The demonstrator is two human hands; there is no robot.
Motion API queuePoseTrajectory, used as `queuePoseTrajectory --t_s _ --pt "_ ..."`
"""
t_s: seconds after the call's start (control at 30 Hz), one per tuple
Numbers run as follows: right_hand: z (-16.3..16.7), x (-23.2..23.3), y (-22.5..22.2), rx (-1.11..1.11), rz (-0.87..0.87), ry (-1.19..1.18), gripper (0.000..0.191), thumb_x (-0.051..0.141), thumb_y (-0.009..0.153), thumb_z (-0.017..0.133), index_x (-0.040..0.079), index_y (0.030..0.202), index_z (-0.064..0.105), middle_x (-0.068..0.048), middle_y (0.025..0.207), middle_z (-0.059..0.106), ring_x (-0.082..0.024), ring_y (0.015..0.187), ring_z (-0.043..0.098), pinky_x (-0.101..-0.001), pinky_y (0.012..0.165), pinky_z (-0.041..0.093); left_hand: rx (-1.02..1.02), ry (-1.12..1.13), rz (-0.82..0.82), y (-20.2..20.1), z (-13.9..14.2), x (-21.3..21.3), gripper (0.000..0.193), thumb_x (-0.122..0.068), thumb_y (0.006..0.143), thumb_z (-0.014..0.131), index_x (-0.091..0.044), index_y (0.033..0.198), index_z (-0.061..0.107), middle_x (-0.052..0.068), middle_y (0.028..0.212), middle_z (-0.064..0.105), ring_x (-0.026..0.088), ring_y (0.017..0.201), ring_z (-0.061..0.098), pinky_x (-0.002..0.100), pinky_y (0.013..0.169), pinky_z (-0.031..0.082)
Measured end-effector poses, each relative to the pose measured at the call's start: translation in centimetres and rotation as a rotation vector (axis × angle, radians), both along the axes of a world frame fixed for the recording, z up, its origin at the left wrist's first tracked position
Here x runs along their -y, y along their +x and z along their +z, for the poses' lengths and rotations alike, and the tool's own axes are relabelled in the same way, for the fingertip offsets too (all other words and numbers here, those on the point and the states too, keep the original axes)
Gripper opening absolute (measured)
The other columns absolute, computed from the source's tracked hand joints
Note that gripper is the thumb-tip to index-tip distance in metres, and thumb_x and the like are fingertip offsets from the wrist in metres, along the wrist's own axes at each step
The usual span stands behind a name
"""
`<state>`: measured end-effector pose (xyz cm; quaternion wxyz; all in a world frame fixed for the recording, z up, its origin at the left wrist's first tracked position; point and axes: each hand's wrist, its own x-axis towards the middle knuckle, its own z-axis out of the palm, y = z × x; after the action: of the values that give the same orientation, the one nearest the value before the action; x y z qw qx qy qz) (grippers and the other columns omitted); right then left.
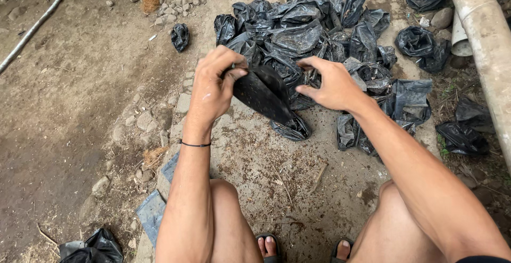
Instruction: The person sits on the ground and takes crumpled black plastic nursery bags one at a time from a pile, unfolds and flattens each bag by hand, and places the flattened bag onto a growing stack beside them.
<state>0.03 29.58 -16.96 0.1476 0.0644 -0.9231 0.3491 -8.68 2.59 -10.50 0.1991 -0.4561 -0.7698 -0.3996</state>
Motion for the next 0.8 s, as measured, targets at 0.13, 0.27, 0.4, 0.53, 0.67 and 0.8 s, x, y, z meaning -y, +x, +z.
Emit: queuePoseTrajectory --t_s 0.13,0.27,0.4,0.53,0.67,0.8 --pt "0.6 2.4 0.0 -0.113 0.168 -0.205 0.055 0.019 0.082 0.085 0.0 0.13 0.067 -0.017 0.125 0.074 -0.026 0.117 0.071 -0.0382 0.103 0.052 0.099 0.016 -0.106 0.9 -0.1 -1.4 0.016 0.003 0.088 0.071 -0.001 0.102 0.063 0.011 0.095 0.064 0.03 0.095 0.063 0.039 0.086 0.049" --pt "0.4 4.6 -0.1 -0.006 0.168 -0.275 0.049 0.012 0.079 0.084 -0.002 0.123 0.068 -0.016 0.114 0.077 -0.019 0.109 0.074 -0.0341 0.096 0.057 0.085 0.015 -0.105 1.2 0.1 -1.8 0.018 0.004 0.088 0.07 -0.002 0.104 0.063 0.011 0.097 0.064 0.032 0.098 0.063 0.04 0.087 0.047" --pt "0.6 5.7 0.2 -0.093 0.156 -0.383 0.039 0.007 0.083 0.081 -0.003 0.118 0.069 -0.015 0.11 0.078 -0.015 0.105 0.074 -0.0311 0.094 0.057 0.039 -0.011 -0.099 1.4 0.4 -1.9 0.018 0.004 0.086 0.07 -0.002 0.102 0.064 0.011 0.096 0.064 0.033 0.097 0.063 0.041 0.085 0.046" --pt "0.5 6.1 0.6 -0.064 0.123 -0.373 0.028 0.001 0.086 0.074 -0.002 0.114 0.073 -0.012 0.101 0.08 -0.012 0.096 0.076 -0.029 0.085 0.059 0.06 0.008 -0.085 1.6 0.3 -2.0 0.019 0.004 0.088 0.07 -0.002 0.103 0.063 0.011 0.098 0.064 0.032 0.099 0.062 0.04 0.088 0.047" --pt "-0.8 5.6 0.2 0.147 0.076 -0.325 0.017 0.006 0.09 0.076 -0.003 0.105 0.074 -0.013 0.088 0.079 -0.019 0.082 0.075 -0.031 0.075 0.058 -0.021 0.048 -0.006 1.2 0.2 -1.7 0.019 0.005 0.087 0.07 -0.003 0.103 0.064 0.01 0.098 0.065 0.033 0.098 0.062 0.04 0.088 0.045" --pt "-2.8 3.9 -0.8 0.292 0.055 -0.281 0.02 0.008 0.088 0.077 0.003 0.107 0.077 -0.012 0.089 0.08 -0.019 0.077 0.074 -0.031 0.073 0.056 -0.098 0.088 0.08 0.5 0.0 -0.9 0.018 0.005 0.088 0.073 -0.003 0.102 0.064 0.009 0.097 0.065 0.031 0.096 0.064 0.04 0.088 0.046"
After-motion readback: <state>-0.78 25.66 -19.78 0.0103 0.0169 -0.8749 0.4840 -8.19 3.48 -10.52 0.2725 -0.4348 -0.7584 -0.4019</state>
